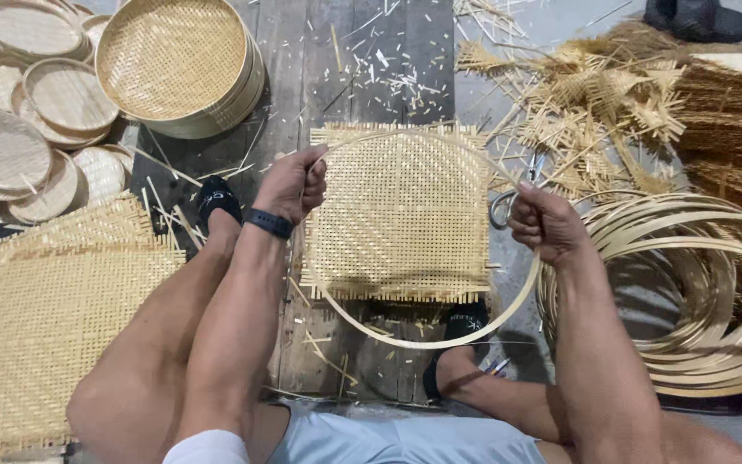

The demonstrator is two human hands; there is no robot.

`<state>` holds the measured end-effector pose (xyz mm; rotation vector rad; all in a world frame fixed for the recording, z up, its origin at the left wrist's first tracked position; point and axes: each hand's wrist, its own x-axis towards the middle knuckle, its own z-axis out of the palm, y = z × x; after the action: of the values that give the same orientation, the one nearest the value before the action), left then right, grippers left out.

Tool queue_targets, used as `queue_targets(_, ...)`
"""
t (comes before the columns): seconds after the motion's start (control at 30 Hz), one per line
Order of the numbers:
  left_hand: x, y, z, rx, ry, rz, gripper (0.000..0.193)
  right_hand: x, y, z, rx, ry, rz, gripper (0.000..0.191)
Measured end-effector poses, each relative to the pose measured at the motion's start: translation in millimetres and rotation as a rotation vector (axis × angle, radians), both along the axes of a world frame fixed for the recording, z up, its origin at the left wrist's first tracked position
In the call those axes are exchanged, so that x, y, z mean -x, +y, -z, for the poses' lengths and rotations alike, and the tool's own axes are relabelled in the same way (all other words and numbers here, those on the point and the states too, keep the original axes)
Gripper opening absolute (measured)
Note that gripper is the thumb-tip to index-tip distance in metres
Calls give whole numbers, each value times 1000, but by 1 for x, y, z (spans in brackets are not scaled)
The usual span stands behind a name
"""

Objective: The person sits on the floor assembling woven bamboo sieve trays. They fit a square woven bamboo mat over a round bamboo ring form, press a round wooden block on top to shape the mat into the ring, trim the excess mat edges with scissors, and set the finished round tray aside before starting the next one.

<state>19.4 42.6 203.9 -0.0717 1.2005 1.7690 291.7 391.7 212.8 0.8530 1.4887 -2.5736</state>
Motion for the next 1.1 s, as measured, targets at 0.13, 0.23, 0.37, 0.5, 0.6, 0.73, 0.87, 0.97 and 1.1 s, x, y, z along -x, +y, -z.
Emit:
queue_targets(0.13, -1, -12, 2, 24, -29, -8, 35, -9, -4, 11, 20, 64, 131, 33)
queue_targets(0.23, -12, -24, 26, -27, -48, -115, 42, -10, -15, 24, 66, 177, 306, 34)
queue_targets(0.37, -36, -21, 103, -83, 71, -380, 41, 11, -25, 57, -70, 113, 452, 39)
queue_targets(0.5, -45, -23, 176, 141, 124, -519, 46, 29, -14, 102, -480, -122, 351, 46)
queue_targets(0.6, -41, -30, 202, 693, 875, -398, 33, 34, -7, 140, -780, -216, 267, 38)
queue_targets(0.73, -35, -34, 205, 944, 908, -164, 27, 27, -4, 178, -1188, -238, 108, 36)
queue_targets(0.87, -35, -32, 198, 943, 993, -126, 27, 22, -7, 190, -1160, -240, 141, 39)
queue_targets(0.97, -36, -32, 196, 916, 1044, -128, 28, 21, -9, 186, -1085, -306, 149, 36)
queue_targets(1.1, -33, -34, 198, 950, 1048, -78, 29, 20, -13, 183, -1165, -258, 169, 35)
